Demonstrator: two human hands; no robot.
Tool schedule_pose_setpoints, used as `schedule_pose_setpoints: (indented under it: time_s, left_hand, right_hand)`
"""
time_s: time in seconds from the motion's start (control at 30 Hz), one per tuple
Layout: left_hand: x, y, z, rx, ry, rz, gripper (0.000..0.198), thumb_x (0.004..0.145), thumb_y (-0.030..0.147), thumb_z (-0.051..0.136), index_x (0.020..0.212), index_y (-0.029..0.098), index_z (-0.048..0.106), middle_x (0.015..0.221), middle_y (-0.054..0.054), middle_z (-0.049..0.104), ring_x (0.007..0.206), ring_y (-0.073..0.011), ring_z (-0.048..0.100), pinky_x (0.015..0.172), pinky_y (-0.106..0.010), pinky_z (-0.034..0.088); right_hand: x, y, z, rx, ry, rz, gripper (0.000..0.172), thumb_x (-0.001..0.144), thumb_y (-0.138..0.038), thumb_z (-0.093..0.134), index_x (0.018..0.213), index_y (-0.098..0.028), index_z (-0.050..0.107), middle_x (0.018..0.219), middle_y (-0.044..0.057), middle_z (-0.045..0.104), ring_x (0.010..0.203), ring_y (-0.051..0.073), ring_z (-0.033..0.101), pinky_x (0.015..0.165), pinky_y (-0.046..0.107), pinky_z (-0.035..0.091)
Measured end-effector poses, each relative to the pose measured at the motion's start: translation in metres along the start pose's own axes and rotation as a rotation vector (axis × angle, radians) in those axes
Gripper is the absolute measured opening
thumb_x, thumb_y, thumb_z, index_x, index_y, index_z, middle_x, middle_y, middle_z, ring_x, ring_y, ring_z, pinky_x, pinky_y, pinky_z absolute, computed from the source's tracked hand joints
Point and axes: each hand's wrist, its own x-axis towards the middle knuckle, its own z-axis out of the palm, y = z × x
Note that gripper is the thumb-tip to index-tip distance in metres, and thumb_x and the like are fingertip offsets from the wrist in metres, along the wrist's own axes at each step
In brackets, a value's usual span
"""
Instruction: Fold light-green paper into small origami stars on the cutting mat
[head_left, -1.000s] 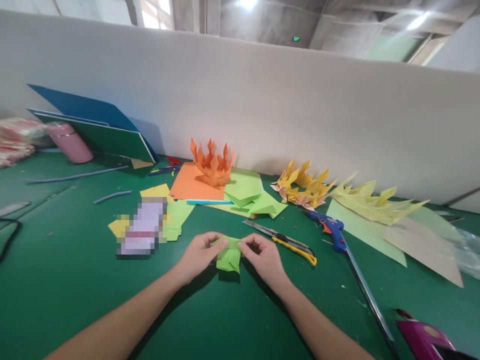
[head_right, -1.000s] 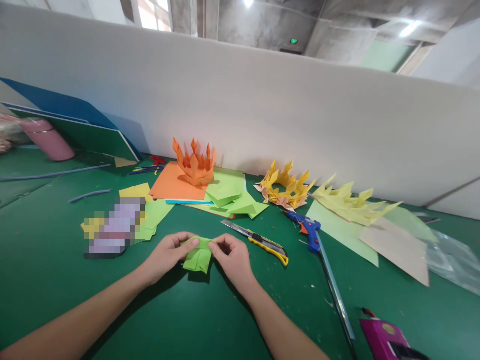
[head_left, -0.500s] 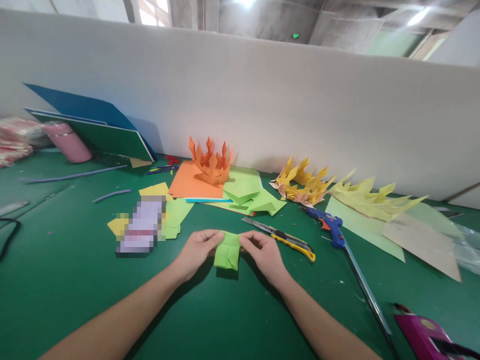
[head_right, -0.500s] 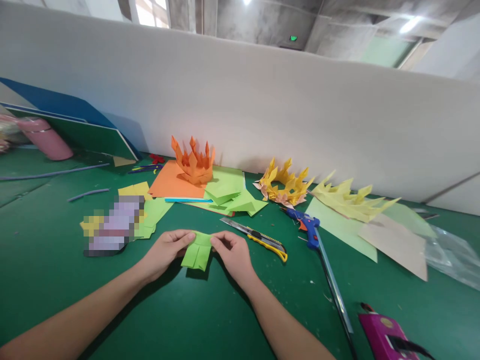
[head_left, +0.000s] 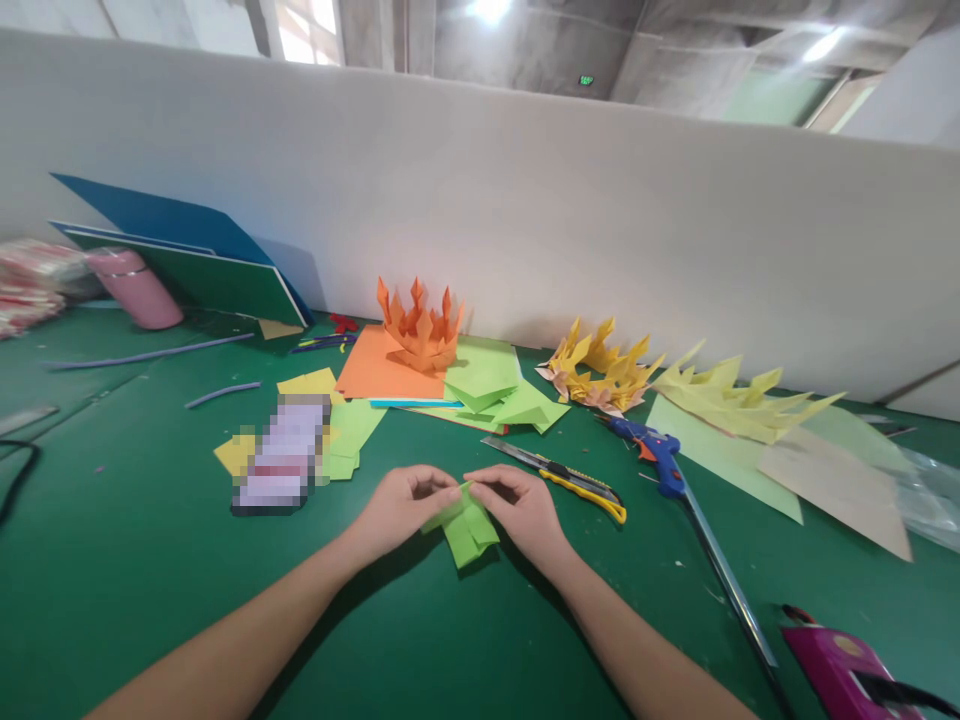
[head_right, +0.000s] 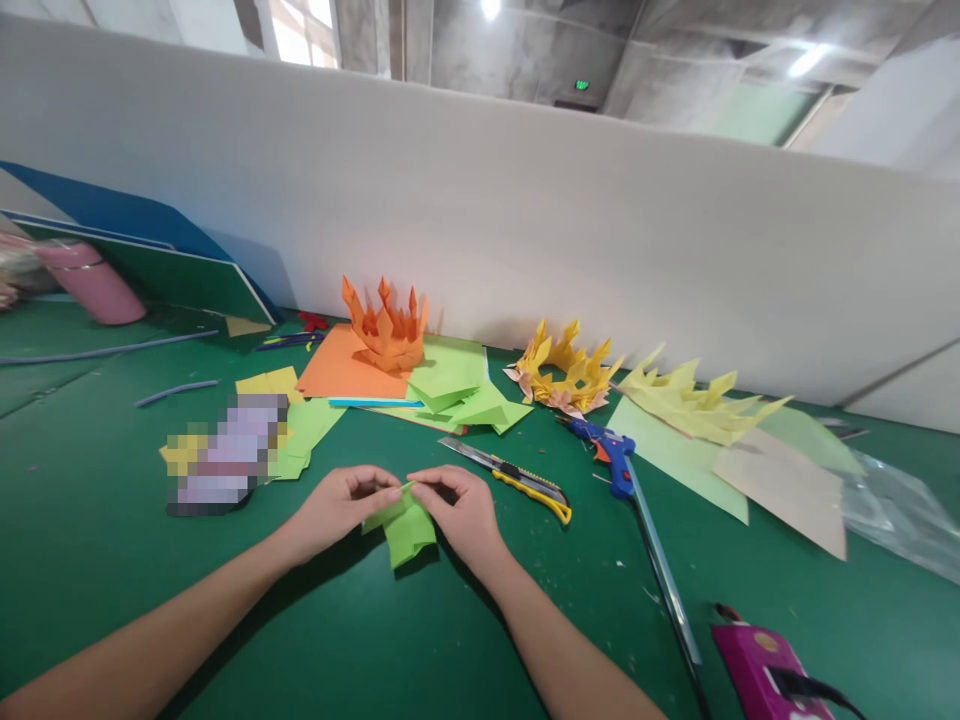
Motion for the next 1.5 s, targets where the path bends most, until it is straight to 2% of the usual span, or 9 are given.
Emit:
schedule_pose_setpoints:
  time_s: [0.07, 0.2, 0.4, 0.6, 0.77, 0.9, 1.07, 1.27, 1.5]
  left_hand:
    - [-0.0001, -0.0017, 0.0003, 0.053, 0.002, -0.001, 0.032, 0.067, 0.046, 0.062, 0.075, 0.014, 0.066, 0.058, 0.002, 0.058, 0.049, -0.0098, 0.045, 0.047, -0.022, 0.034]
    - [-0.0007, -0.0017, 0.0010, 0.048, 0.062, -0.001, 0.031, 0.067, 0.046, 0.062, 0.074, 0.015, 0.065, 0.063, 0.000, 0.061, 0.054, -0.0114, 0.049, 0.052, -0.022, 0.037]
    - [-0.0026, 0.0024, 0.0058, -0.107, 0.108, -0.037, 0.029, 0.065, 0.044, 0.064, 0.071, 0.016, 0.060, 0.061, 0.002, 0.059, 0.055, -0.0107, 0.050, 0.053, -0.022, 0.038]
    - [-0.0046, 0.0052, 0.0085, -0.070, 0.096, -0.030, 0.025, 0.064, 0.041, 0.064, 0.068, 0.016, 0.060, 0.061, 0.002, 0.058, 0.054, -0.0104, 0.049, 0.052, -0.022, 0.037]
    - [-0.0040, 0.0047, 0.0080, -0.068, 0.090, -0.041, 0.028, 0.062, 0.042, 0.065, 0.070, 0.016, 0.060, 0.062, 0.001, 0.059, 0.055, -0.0107, 0.049, 0.053, -0.022, 0.037]
    - [-0.0040, 0.0046, 0.0082, -0.095, 0.069, -0.022, 0.031, 0.061, 0.042, 0.066, 0.077, 0.016, 0.061, 0.069, -0.001, 0.064, 0.060, -0.0128, 0.053, 0.057, -0.024, 0.041]
    - [-0.0048, 0.0039, 0.0084, -0.013, 0.080, 0.019, 0.028, 0.066, 0.044, 0.061, 0.069, 0.017, 0.060, 0.064, 0.000, 0.061, 0.059, -0.0135, 0.053, 0.058, -0.025, 0.041]
    - [-0.0050, 0.0028, 0.0094, 0.007, 0.107, 0.034, 0.024, 0.067, 0.041, 0.061, 0.067, 0.017, 0.059, 0.061, 0.002, 0.059, 0.056, -0.0119, 0.050, 0.054, -0.023, 0.040]
    - [-0.0046, 0.0053, 0.0094, 0.018, 0.094, 0.022, 0.023, 0.066, 0.039, 0.061, 0.066, 0.016, 0.061, 0.060, 0.002, 0.060, 0.056, -0.0119, 0.050, 0.056, -0.024, 0.040]
  right_hand:
    - [-0.0005, -0.0013, 0.0008, 0.004, -0.004, -0.007, 0.015, 0.067, -0.031, 0.066, 0.075, -0.021, 0.074, 0.078, 0.005, 0.072, 0.073, 0.019, 0.064, 0.071, 0.031, 0.050]
    - [0.0000, -0.0016, 0.0004, 0.096, 0.016, 0.136, 0.025, 0.069, -0.039, 0.064, 0.082, -0.019, 0.072, 0.076, 0.004, 0.071, 0.066, 0.017, 0.062, 0.063, 0.029, 0.050]
    - [0.0016, -0.0027, 0.0006, 0.208, 0.043, 0.218, 0.028, 0.059, -0.044, 0.073, 0.067, -0.017, 0.066, 0.062, 0.000, 0.064, 0.056, 0.013, 0.055, 0.057, 0.025, 0.045]
    - [-0.0002, -0.0052, 0.0006, 0.296, 0.034, 0.281, 0.029, 0.055, -0.041, 0.077, 0.062, -0.017, 0.064, 0.057, -0.003, 0.061, 0.052, 0.010, 0.050, 0.054, 0.023, 0.042]
    - [-0.0005, -0.0058, 0.0005, 0.314, 0.024, 0.269, 0.030, 0.055, -0.043, 0.077, 0.061, -0.017, 0.062, 0.056, -0.003, 0.060, 0.051, 0.011, 0.050, 0.054, 0.024, 0.042]
    - [-0.0011, -0.0062, 0.0013, 0.238, 0.005, 0.219, 0.029, 0.057, -0.043, 0.075, 0.061, -0.017, 0.063, 0.057, -0.001, 0.061, 0.052, 0.012, 0.050, 0.054, 0.024, 0.042]
    - [-0.0023, -0.0086, 0.0023, 0.145, -0.020, 0.167, 0.027, 0.060, -0.043, 0.072, 0.061, -0.017, 0.063, 0.057, -0.001, 0.060, 0.053, 0.012, 0.050, 0.054, 0.024, 0.042]
    - [-0.0019, -0.0070, 0.0036, 0.134, -0.019, 0.203, 0.028, 0.061, -0.043, 0.071, 0.059, -0.017, 0.061, 0.053, -0.003, 0.057, 0.050, 0.010, 0.046, 0.050, 0.023, 0.039]
    - [-0.0023, -0.0038, 0.0034, 0.123, -0.005, 0.168, 0.022, 0.063, -0.039, 0.069, 0.060, -0.017, 0.063, 0.057, -0.001, 0.061, 0.054, 0.012, 0.050, 0.055, 0.024, 0.041]
